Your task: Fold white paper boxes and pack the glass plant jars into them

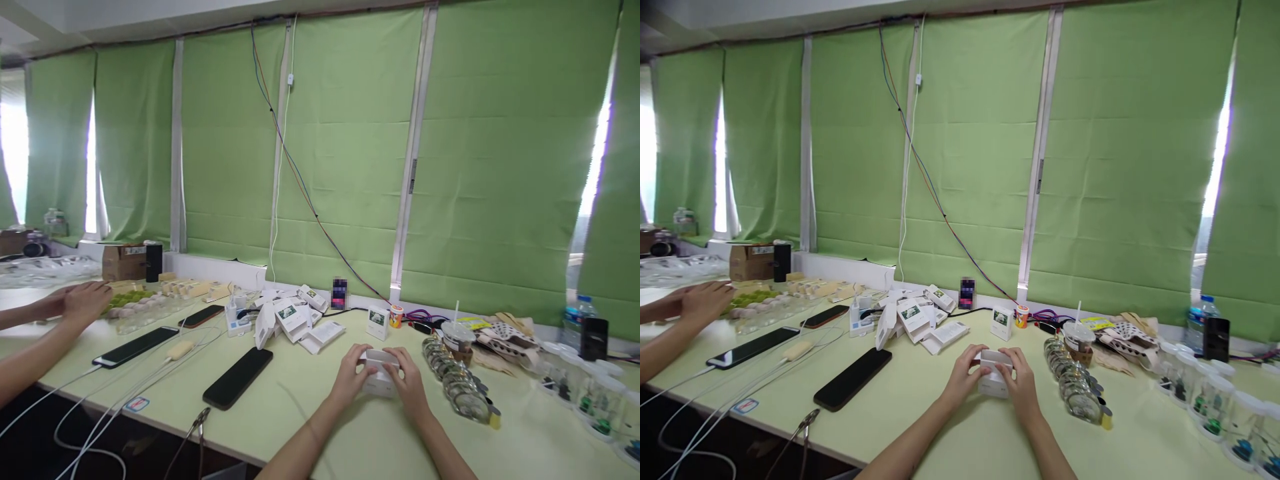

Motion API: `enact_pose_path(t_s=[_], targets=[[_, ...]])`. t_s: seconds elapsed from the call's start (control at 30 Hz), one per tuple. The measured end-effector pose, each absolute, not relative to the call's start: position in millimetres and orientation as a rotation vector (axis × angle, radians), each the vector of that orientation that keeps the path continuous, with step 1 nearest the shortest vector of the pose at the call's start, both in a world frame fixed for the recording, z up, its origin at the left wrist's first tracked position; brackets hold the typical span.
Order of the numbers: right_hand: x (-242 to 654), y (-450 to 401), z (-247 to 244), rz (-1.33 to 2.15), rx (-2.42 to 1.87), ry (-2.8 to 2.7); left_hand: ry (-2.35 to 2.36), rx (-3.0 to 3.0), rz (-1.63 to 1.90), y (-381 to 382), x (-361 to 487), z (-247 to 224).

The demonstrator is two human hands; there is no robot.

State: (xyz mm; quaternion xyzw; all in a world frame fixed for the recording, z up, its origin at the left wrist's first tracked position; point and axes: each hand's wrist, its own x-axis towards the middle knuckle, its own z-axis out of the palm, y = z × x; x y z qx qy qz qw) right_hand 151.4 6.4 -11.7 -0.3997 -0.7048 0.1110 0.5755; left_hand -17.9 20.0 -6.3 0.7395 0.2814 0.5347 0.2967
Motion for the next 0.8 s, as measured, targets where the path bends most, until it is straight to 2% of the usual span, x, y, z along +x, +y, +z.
enact_pose_path(t_s=[0.8], targets=[[140.7,15.4,-29.1,0.271,-0.996,-1.535,0.768,2.068,1.420,18.6,-15.8,-11.4]])
